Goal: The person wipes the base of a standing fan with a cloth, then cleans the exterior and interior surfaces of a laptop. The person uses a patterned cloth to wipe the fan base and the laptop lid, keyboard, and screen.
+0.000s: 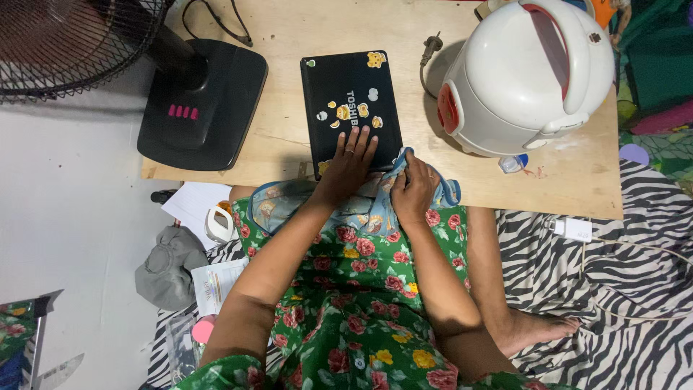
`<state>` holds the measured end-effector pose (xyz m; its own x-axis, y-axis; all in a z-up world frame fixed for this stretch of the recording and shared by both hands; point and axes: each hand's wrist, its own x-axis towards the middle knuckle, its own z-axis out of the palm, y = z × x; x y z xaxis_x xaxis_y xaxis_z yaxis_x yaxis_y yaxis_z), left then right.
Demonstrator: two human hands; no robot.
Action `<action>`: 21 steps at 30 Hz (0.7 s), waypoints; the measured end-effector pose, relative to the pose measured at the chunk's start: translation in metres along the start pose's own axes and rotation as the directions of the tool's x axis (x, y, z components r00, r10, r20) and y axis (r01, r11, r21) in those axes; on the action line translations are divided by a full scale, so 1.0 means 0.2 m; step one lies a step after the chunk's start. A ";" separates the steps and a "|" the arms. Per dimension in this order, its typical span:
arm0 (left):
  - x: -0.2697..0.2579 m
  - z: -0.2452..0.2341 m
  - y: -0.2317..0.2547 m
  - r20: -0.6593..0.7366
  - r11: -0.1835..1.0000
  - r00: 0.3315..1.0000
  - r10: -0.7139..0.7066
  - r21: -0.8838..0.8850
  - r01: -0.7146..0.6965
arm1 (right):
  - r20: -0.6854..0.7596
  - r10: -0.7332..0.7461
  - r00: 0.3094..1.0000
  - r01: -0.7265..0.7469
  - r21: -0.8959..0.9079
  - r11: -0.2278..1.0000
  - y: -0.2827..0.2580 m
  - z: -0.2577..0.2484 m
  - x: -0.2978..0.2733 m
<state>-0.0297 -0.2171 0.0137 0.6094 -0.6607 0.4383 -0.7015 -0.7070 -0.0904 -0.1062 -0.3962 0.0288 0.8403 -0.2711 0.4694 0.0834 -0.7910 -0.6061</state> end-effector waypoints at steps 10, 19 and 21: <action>0.01 0.00 -0.02 0.033 1.000 0.999 0.011 0.001 -0.011 | -0.012 0.005 1.000 -0.005 -0.009 1.000 0.00 0.01 -0.01; 0.00 -0.07 -0.05 -0.011 1.000 1.000 0.007 0.009 -0.007 | -0.013 0.008 1.000 -0.008 -0.010 1.000 -0.01 0.00 0.00; -0.01 -0.08 -0.06 -0.022 1.000 1.000 0.007 0.008 -0.007 | 0.008 -0.028 1.000 0.029 -0.015 0.999 -0.04 -0.03 0.02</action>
<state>-0.0275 -0.2031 0.0282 0.5957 -0.6602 0.4575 -0.7030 -0.7040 -0.1005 -0.1073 -0.3935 0.0390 0.8419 -0.2440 0.4813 0.0992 -0.8067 -0.5826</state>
